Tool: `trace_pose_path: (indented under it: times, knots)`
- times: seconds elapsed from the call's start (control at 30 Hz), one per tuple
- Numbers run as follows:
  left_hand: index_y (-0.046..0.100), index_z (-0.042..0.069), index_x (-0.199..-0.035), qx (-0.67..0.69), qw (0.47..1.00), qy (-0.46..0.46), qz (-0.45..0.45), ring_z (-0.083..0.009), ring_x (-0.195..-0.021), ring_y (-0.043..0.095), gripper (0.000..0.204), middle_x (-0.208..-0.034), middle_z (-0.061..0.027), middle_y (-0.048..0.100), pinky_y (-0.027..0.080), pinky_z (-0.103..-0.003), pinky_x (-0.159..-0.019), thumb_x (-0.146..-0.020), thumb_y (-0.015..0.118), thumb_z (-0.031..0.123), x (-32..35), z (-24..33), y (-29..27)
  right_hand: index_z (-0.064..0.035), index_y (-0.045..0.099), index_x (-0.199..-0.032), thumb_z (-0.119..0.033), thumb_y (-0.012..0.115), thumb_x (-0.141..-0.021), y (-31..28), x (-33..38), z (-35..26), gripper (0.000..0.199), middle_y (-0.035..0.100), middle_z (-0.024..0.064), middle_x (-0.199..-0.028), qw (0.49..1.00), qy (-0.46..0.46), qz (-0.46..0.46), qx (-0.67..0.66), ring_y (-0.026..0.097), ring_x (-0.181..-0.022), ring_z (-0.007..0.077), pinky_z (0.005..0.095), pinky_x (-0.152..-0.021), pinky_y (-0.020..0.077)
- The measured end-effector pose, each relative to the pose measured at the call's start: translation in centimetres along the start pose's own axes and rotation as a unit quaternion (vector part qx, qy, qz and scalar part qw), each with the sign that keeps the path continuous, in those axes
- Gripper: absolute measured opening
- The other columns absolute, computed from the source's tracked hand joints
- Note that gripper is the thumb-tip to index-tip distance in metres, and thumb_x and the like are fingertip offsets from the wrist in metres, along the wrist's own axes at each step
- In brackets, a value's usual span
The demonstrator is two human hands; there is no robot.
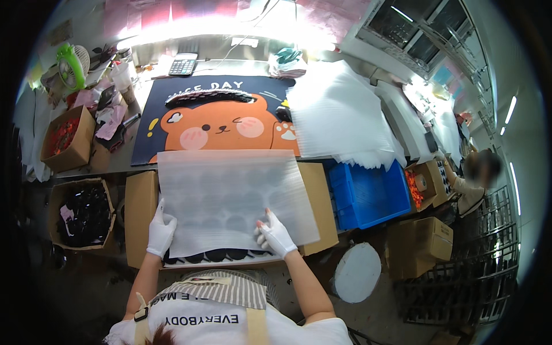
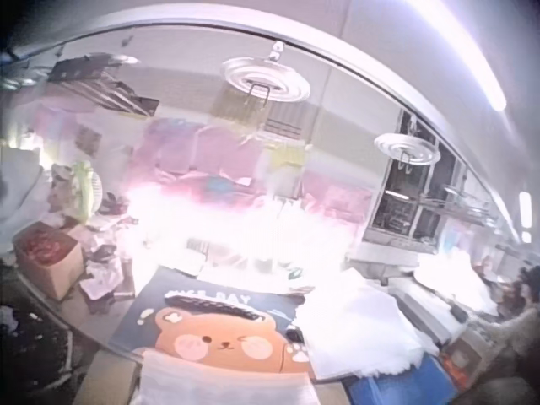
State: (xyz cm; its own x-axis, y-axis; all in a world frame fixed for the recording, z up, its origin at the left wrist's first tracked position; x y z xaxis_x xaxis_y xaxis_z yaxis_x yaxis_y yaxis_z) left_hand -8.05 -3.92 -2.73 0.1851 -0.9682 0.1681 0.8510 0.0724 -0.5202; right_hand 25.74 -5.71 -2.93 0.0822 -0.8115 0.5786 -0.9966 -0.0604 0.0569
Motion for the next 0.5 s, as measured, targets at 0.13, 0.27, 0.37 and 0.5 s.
trace_pose_path:
  times: [0.13,0.27,0.37,0.5]
  knots:
    - [0.030,0.002,-0.149,-0.048,0.999,-0.016,-0.010,-0.0217,-0.065,0.064,0.074,-0.075,-0.0102,0.066,0.052,-0.034,-0.069,-0.083,0.061,0.011,1.3,-3.5,-1.4,-0.0040,0.008,-0.154,-0.023,0.056,-0.099,0.7,1.7,2.8,0.076,0.065,0.0095,-0.090,0.998,0.045,0.001,0.041,0.056,-0.057,0.0099,0.0229,-0.049,0.0472]
    - [0.032,0.002,-0.148,-0.097,0.995,-0.026,-0.019,-0.0302,-0.072,0.063,0.075,-0.085,-0.0155,0.066,0.052,-0.038,-0.073,-0.082,0.065,0.015,1.4,-2.7,-1.9,-0.0026,0.029,-0.150,-0.020,0.063,-0.094,0.8,0.8,1.6,0.067,0.067,0.0092,-0.087,0.987,-0.067,0.048,0.138,0.055,-0.053,0.0115,0.0247,-0.049,0.0465]
    - [0.037,0.004,-0.146,-0.200,0.979,0.024,0.036,-0.0348,-0.100,0.059,0.077,-0.111,-0.0193,0.060,0.047,-0.043,-0.088,-0.079,0.071,0.023,2.3,-0.3,-3.1,-0.0075,0.041,-0.145,-0.022,0.069,-0.087,2.4,-1.1,-2.7,0.066,0.060,0.0139,-0.120,0.816,-0.341,0.118,0.451,0.061,-0.096,0.0257,0.0406,-0.082,0.0492]
    - [0.046,0.012,-0.141,-0.328,0.903,0.277,0.001,-0.0411,-0.128,0.040,0.078,-0.137,-0.0198,0.044,0.030,-0.059,-0.103,-0.075,0.075,0.039,4.4,7.8,-1.9,-0.0124,0.043,-0.144,-0.037,0.067,-0.085,4.6,-4.7,-3.9,0.069,0.042,0.0179,-0.146,0.644,-0.349,0.159,0.662,0.041,-0.131,0.0387,0.0577,-0.105,0.0321]
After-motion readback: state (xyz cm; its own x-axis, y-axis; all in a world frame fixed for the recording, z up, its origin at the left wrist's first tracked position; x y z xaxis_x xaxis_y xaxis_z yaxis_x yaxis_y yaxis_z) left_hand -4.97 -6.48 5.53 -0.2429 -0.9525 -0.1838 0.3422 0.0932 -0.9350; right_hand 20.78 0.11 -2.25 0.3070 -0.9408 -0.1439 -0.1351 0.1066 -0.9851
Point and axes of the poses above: each hand's wrist, its own x-axis away from the middle knuckle, its own y-axis out of the palm, z = x × y, the point moved 2 cm from there along -x, towards the middle knuckle
